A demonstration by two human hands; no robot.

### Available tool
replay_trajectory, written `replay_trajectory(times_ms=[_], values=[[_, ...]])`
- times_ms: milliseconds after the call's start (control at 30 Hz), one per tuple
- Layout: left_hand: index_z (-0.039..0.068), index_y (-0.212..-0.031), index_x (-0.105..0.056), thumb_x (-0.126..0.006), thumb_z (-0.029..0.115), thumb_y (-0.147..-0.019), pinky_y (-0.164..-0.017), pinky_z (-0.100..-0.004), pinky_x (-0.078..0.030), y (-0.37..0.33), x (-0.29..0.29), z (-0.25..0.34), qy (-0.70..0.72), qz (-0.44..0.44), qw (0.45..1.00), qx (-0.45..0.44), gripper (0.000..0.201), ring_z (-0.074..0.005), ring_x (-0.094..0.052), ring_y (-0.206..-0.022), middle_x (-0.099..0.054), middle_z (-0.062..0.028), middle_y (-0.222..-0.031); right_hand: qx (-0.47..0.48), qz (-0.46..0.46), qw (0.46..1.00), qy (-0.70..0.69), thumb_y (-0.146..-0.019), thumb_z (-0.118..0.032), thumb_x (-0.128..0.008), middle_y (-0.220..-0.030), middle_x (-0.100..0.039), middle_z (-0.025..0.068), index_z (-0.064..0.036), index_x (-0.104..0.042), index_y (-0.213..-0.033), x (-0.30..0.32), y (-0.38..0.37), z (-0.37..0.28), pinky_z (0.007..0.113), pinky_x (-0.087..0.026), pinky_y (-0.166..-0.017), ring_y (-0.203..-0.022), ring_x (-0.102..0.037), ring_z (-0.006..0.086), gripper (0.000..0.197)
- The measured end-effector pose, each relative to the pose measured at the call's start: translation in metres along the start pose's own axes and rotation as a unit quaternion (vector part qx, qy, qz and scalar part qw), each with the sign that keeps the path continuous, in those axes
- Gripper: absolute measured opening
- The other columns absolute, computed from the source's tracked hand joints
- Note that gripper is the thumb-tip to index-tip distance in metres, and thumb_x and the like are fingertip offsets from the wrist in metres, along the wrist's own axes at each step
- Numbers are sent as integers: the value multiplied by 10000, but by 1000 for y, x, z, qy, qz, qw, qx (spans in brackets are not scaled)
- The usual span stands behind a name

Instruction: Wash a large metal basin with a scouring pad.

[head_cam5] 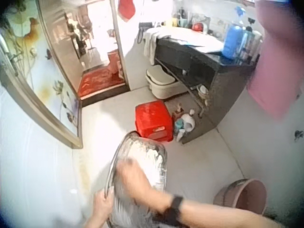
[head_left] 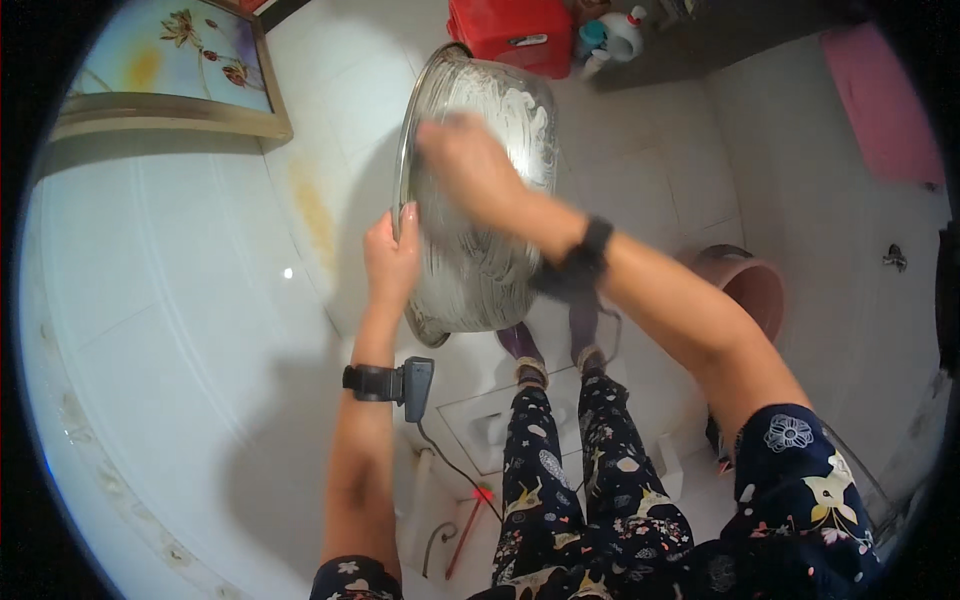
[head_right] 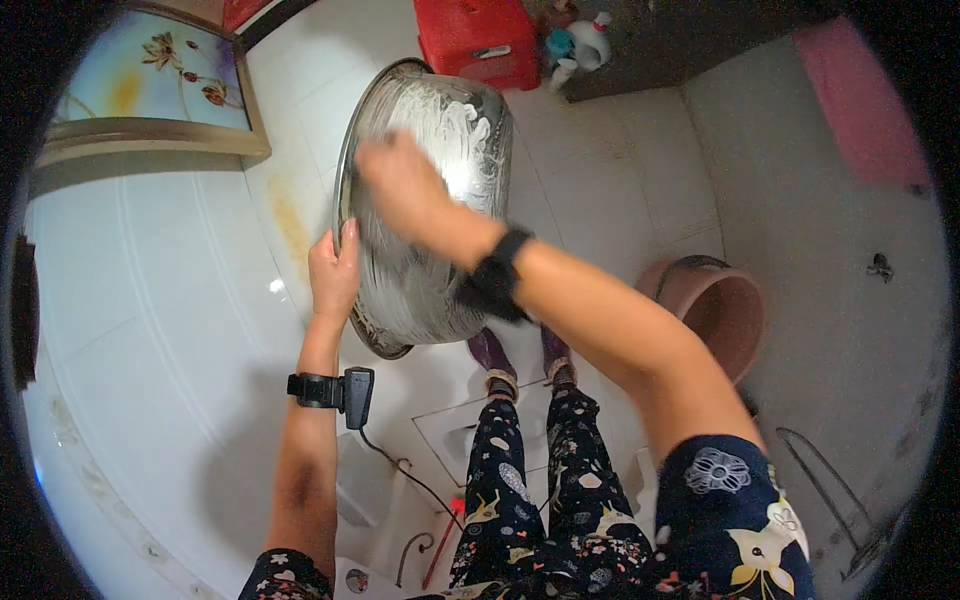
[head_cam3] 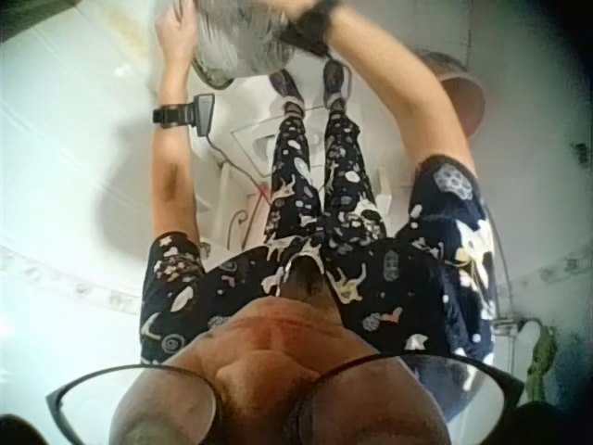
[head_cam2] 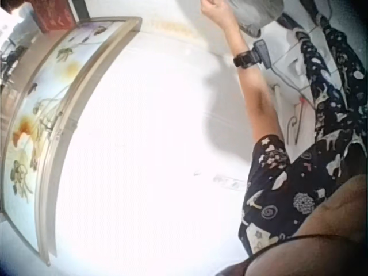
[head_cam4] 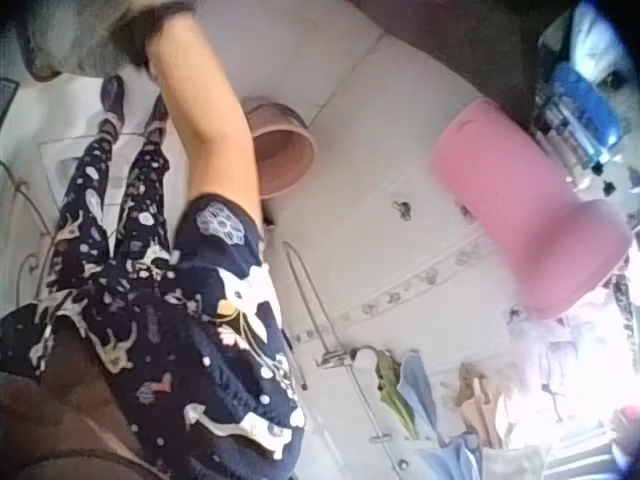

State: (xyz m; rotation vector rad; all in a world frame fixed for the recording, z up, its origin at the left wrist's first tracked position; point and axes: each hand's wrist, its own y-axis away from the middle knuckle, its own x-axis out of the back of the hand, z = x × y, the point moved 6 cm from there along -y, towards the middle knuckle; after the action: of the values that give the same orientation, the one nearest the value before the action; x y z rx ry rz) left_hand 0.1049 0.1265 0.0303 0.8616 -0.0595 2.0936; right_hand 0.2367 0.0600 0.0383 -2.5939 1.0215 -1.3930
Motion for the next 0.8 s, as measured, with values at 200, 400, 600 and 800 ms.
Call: replay_trajectory(times_ms=[200, 400, 600, 800], values=[[-7, -710, -512, -509, 285, -920, -491, -269, -297, 3, -17, 8, 38, 11, 999, -30, 359, -77, -317, -549, -386, 17, -557, -129, -41, 988, 79, -732, -38, -528, -873, -622, 192, -20, -617, -781, 22, -48, 78, 417, -493, -722, -892, -589, 331, 103], [-14, -683, -480, -466, 347, -938, -501, -297, -311, -3, -2, 8, 21, -5, 1000, -17, 442, -101, -330, -561, -370, -2, -561, 1, 63, 998, 12, -769, -57, -533, -967, -591, 189, -30, -574, -999, 8, 21, -10, 417, -497, -787, -997, -542, 368, 235], [-50, -747, -537, -355, 430, -958, -542, -336, -366, -20, 5, 6, 70, 29, 996, -45, 555, -145, -384, -577, -439, -66, -569, 81, 10, 996, -31, -707, -40, -552, -956, -607, 129, -12, -607, -933, 20, 43, -48, 395, -480, -841, -991, -543, 366, 234], [-70, -731, -504, -316, 431, -964, -543, -363, -357, -38, -1, 15, 22, 17, 999, -31, 584, -155, -376, -575, -426, -97, -567, -69, 126, 989, -23, -737, -15, -550, -967, -614, 158, 24, -584, -856, 4, 2, -19, 431, -483, -803, -952, -535, 394, 130]])
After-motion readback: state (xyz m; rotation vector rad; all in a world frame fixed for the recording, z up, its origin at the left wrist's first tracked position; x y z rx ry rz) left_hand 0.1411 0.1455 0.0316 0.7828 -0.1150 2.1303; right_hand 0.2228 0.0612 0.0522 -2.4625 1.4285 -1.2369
